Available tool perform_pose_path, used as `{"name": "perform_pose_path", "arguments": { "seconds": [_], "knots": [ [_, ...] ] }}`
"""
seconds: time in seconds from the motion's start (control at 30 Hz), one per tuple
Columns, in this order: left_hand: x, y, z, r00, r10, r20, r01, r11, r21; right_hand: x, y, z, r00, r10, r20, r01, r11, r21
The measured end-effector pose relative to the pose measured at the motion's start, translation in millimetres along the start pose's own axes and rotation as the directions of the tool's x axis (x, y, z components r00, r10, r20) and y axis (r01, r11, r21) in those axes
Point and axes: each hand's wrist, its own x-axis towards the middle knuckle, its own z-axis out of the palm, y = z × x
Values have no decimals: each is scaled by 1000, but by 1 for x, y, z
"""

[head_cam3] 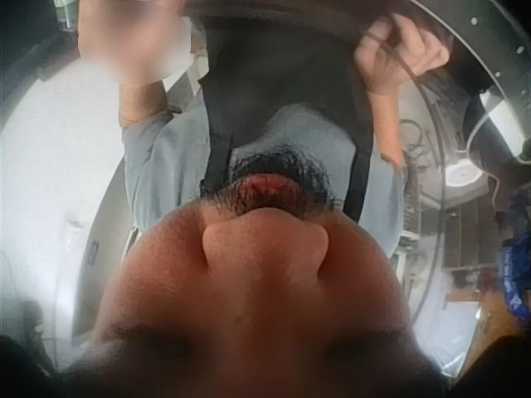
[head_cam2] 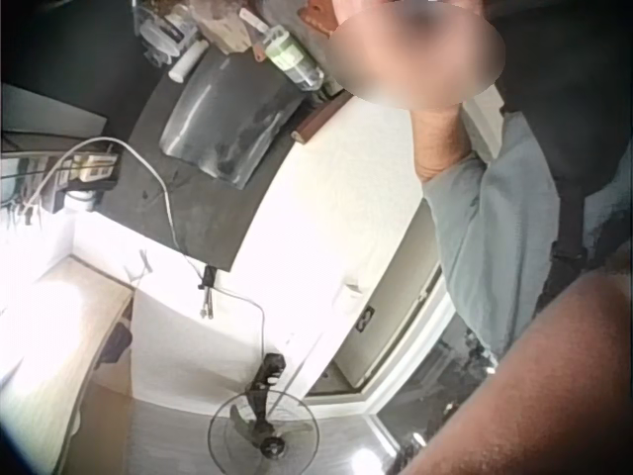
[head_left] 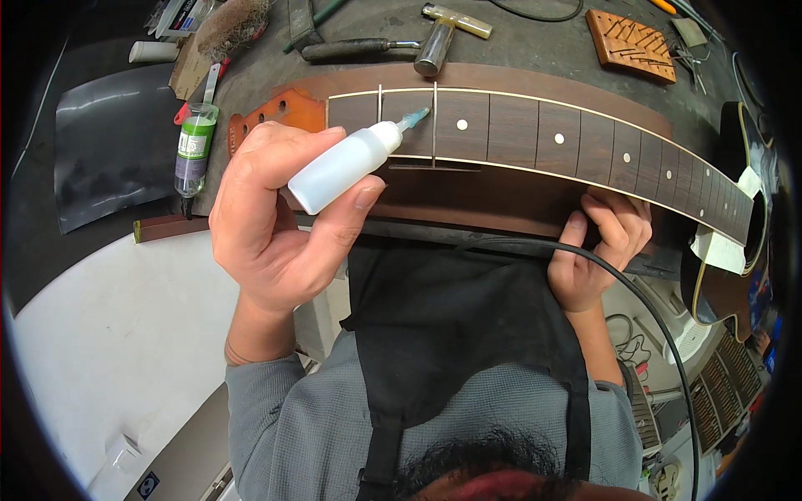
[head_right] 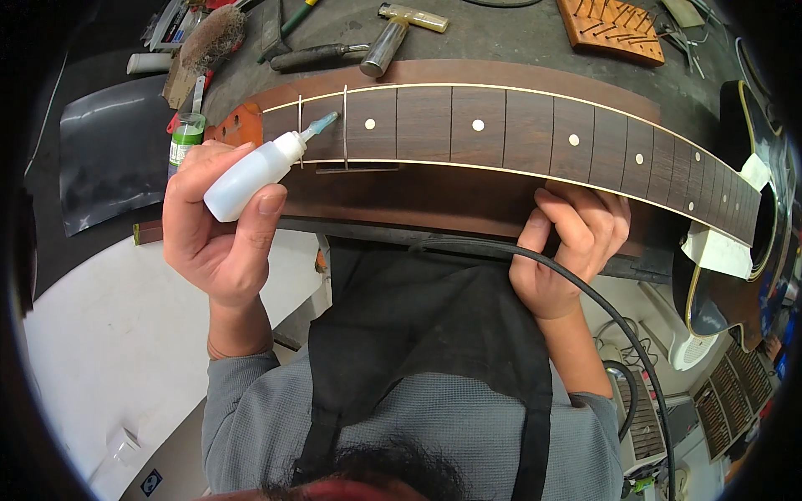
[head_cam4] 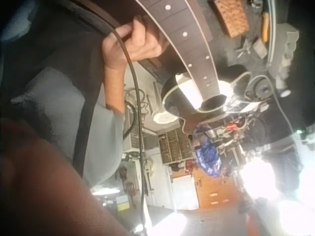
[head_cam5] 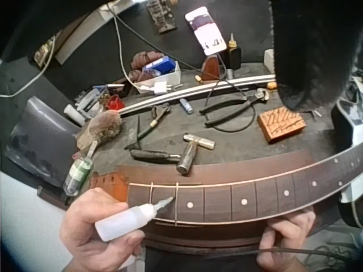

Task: The person installs frets onto a guitar neck by applying glue to the slots, inserting the fret wire, and tapping it into place with a hammer and a specialized fret hammer. The person works sequentially along the fretboard, ensuring each fret is flush with the fretboard surface.

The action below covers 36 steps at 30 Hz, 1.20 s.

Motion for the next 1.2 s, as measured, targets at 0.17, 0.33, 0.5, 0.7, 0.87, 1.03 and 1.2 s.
{"name": "perform_pose_path", "arguments": {
  "seconds": [0.17, 0.33, 0.5, 0.7, 0.87, 1.03, 1.2],
  "knots": [
    [-3, 3, 0, 1000, -12, -2, 12, 1000, -10, 2, -2, -1, 1000, -5, -2, 5, 1000, -12],
    [-7, 4, 0, 1000, 3, 1, -3, 999, -33, 3, -3, 0, 1000, -17, -12, 17, 1000, -3],
    [-10, 4, 0, 1000, 25, -4, -25, 999, -29, 5, -4, 0, 1000, -20, -19, 20, 1000, 6],
    [-9, 5, 2, 997, 56, -60, -55, 998, 7, 5, -4, -1, 1000, -16, -17, 16, 1000, 3],
    [-11, 8, 1, 997, 56, -61, -55, 998, 14, 4, -5, -1, 1000, -18, -8, 18, 1000, -8],
    [-14, 8, 1, 996, 58, -61, -57, 998, 14, 4, -4, 1, 999, -30, -19, 30, 1000, 8],
    [-18, 8, 0, 999, 48, -23, -48, 998, -29, 5, -4, 0, 1000, -27, -15, 28, 999, 16]
  ]
}}
